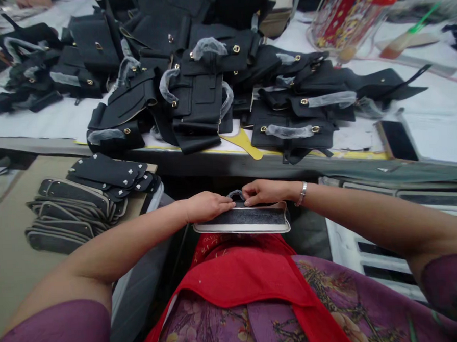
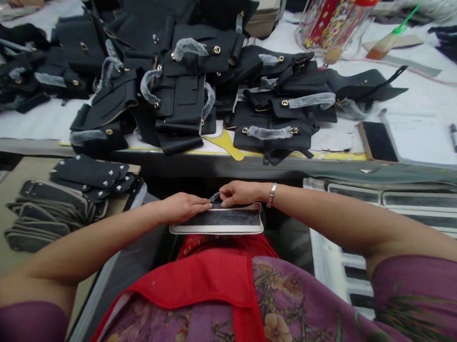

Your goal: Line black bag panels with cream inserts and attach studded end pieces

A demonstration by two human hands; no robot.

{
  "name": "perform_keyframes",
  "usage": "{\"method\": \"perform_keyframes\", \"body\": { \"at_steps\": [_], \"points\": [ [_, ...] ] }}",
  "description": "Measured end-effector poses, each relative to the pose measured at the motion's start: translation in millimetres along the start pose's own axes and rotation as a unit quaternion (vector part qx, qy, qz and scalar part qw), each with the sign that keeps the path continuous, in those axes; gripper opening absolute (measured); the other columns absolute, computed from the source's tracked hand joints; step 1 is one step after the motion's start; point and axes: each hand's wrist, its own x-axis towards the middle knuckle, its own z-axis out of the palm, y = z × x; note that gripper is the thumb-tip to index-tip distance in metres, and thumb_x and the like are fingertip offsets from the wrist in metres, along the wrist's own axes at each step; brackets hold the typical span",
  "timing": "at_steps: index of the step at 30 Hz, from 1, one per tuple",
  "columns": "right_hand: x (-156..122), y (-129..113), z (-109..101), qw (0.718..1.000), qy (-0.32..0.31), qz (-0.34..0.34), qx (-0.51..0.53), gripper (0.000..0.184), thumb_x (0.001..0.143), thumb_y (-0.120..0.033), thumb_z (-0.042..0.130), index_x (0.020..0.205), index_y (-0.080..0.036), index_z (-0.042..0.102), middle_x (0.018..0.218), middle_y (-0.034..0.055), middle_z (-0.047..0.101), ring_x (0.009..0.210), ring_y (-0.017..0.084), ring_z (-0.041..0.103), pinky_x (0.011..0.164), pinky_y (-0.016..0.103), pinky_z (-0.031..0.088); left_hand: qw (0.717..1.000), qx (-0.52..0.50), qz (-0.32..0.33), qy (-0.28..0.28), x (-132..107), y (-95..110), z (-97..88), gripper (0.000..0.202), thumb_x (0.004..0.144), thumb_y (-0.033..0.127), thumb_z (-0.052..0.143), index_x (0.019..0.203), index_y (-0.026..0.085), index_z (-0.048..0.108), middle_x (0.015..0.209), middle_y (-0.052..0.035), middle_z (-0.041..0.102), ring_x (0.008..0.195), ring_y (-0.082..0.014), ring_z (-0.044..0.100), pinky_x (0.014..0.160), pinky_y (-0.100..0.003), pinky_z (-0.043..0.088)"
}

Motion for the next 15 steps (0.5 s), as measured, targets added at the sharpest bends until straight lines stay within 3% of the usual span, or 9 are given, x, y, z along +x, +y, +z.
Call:
{"method": "perform_keyframes", "body": {
  "at_steps": [10, 13, 15],
  "points": [
    [77, -39, 20, 0.998, -0.016, -0.060, -0.033, 0.020, 0.072, -0.032, 0.058, 0.067, -0.017, 0.046, 0.059, -0.0061, 0.041, 0.059, 0.009, 0.035, 0.054, 0.022, 0.027, 0.998, 0.009, -0.058, -0.019, -62, -11, 5.1, 0.042, 0.087, 0.016, 0.041, 0.127, 0.020, 0.049, 0.125, -0.0090, 0.058, 0.106, -0.0186, 0.059, 0.083, -0.026, 0.049],
    [79, -44, 22, 0.996, 0.002, -0.065, -0.055, 0.019, 0.073, -0.031, 0.057, 0.066, -0.017, 0.046, 0.059, -0.0061, 0.041, 0.058, 0.009, 0.034, 0.053, 0.021, 0.027, 0.996, 0.013, -0.081, -0.031, -66, -6, 2.2, 0.043, 0.086, 0.017, 0.041, 0.129, 0.018, 0.048, 0.126, -0.0106, 0.057, 0.105, -0.0197, 0.060, 0.082, -0.028, 0.050],
    [62, -37, 17, 0.996, 0.010, -0.053, -0.072, 0.018, 0.073, -0.029, 0.057, 0.066, -0.017, 0.046, 0.060, -0.0059, 0.042, 0.058, 0.008, 0.035, 0.053, 0.021, 0.027, 0.994, 0.027, -0.097, -0.042, -65, -3, 1.7, 0.043, 0.086, 0.018, 0.042, 0.128, 0.015, 0.049, 0.128, -0.0124, 0.055, 0.106, -0.0213, 0.059, 0.082, -0.029, 0.050]
  ]
}}
